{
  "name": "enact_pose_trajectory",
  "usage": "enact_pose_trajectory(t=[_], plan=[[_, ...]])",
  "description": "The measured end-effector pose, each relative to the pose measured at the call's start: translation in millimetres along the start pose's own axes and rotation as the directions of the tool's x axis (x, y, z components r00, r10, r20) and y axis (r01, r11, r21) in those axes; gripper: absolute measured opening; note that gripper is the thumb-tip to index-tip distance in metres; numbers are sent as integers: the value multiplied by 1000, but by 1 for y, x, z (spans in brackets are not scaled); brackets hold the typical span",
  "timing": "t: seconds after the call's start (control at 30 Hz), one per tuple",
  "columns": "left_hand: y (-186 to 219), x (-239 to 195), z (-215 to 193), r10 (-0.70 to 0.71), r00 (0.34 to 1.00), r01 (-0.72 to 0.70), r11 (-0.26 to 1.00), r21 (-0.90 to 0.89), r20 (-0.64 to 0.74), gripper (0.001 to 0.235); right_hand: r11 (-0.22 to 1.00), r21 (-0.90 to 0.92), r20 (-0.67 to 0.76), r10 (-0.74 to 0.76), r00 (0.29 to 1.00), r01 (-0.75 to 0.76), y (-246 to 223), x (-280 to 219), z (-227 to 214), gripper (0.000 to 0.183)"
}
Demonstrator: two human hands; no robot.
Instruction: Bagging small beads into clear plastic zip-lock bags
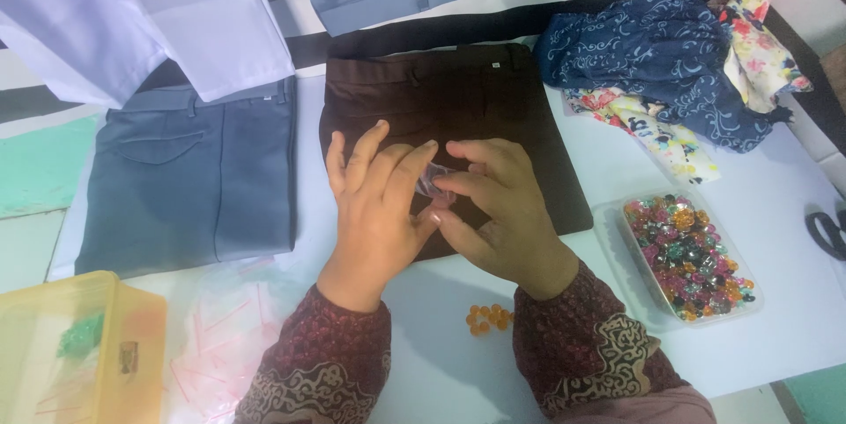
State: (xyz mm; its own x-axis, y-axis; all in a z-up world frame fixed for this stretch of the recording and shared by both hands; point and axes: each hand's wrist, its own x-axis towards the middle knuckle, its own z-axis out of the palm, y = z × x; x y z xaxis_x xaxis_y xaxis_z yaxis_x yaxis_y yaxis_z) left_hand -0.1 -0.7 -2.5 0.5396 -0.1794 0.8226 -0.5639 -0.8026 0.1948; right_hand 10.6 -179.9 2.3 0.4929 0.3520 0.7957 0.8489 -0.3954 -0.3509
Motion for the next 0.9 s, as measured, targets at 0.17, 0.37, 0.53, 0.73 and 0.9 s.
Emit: enact_pose_trajectory(t=[0.17,0.37,0.53,0.73,0.9], plan=[[6,1,4,6,1000,-6,1000,25,-18,46,987,-148,-4,-61,998,60,5,-1,7,32],[6,0,2,24,999,-23,999,-24,43,37,997,60,64,43,997,-47,-1,4,2,17],[6,0,2,52,998,-51,998,-23,46,39,951,260,110,144,983,-169,-1,-1,-1,16],[5,0,0,92,995,-92,995,-26,29,34,951,271,151,113,982,-151,1,0,-8,15],[4,2,-2,85,996,-83,996,-39,39,36,987,64,150,138,979,-149,4,-1,-11,30]])
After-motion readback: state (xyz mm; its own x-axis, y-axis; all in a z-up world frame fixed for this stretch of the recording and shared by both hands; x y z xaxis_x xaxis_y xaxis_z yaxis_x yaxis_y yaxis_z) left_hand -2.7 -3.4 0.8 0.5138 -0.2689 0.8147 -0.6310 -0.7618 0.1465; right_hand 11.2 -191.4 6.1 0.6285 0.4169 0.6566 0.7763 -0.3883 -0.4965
